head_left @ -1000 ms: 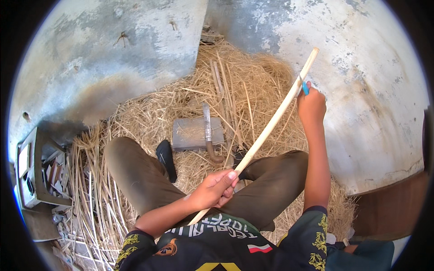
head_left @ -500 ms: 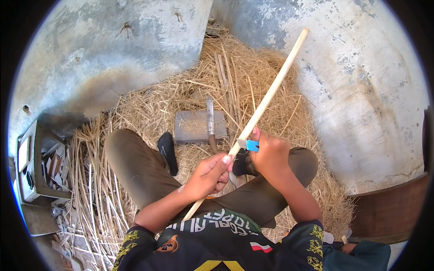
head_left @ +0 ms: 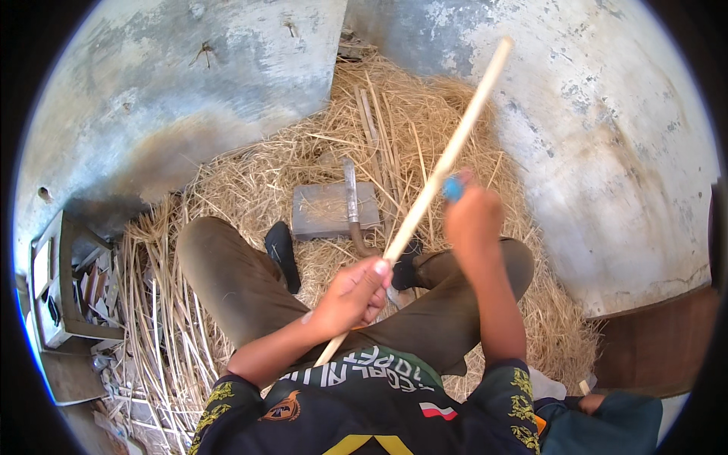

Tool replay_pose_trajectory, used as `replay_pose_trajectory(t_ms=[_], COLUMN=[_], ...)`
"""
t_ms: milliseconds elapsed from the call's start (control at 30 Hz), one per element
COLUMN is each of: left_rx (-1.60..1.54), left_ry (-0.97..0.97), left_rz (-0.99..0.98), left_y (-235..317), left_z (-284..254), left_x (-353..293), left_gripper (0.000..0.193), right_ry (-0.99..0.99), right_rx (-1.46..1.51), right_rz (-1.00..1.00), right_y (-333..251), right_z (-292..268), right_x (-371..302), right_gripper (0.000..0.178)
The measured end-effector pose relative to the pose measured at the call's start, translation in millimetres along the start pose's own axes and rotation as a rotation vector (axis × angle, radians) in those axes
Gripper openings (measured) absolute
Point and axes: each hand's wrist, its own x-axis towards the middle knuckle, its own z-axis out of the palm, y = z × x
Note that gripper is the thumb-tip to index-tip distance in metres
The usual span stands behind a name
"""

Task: The person sits on a bed of straw and uses a metal file to sharpen the end of a long wooden stick. They then use a utility knife to peel and refine the stick's surface before returning to the file for further sharpening.

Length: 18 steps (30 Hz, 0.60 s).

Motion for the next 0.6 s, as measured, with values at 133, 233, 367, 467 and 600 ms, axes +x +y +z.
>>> replay_pose_trajectory(t_ms=[133, 233, 367, 467, 600], left_rx=[0.076, 0.129, 0.129, 0.211, 0.224], left_ry=[-0.043, -0.055, 0.082, 0.252, 0.333], left_rz=[-0.034, -0.032, -0.009, 0.065, 0.069], left_y=[-11, -1, 7, 10, 9], left_z=[12, 18, -1, -19, -36], left_x=[-2, 1, 10, 27, 33], left_gripper=[0.034, 0.032, 0.023, 0.026, 0.030], right_ry=[0.164, 0.153, -0.275, -0.735, -0.713], right_rx=[-0.046, 0.001, 0.845, 1.512, 1.439], right_rz=[0.256, 0.250, 0.272, 0.388, 0.168], right_y=[59, 77, 57, 39, 18], right_z=[-23, -41, -21, -6, -1], right_x=[77, 91, 68, 32, 14], right_gripper=[0.052, 0.037, 0.006, 0.019, 0.026])
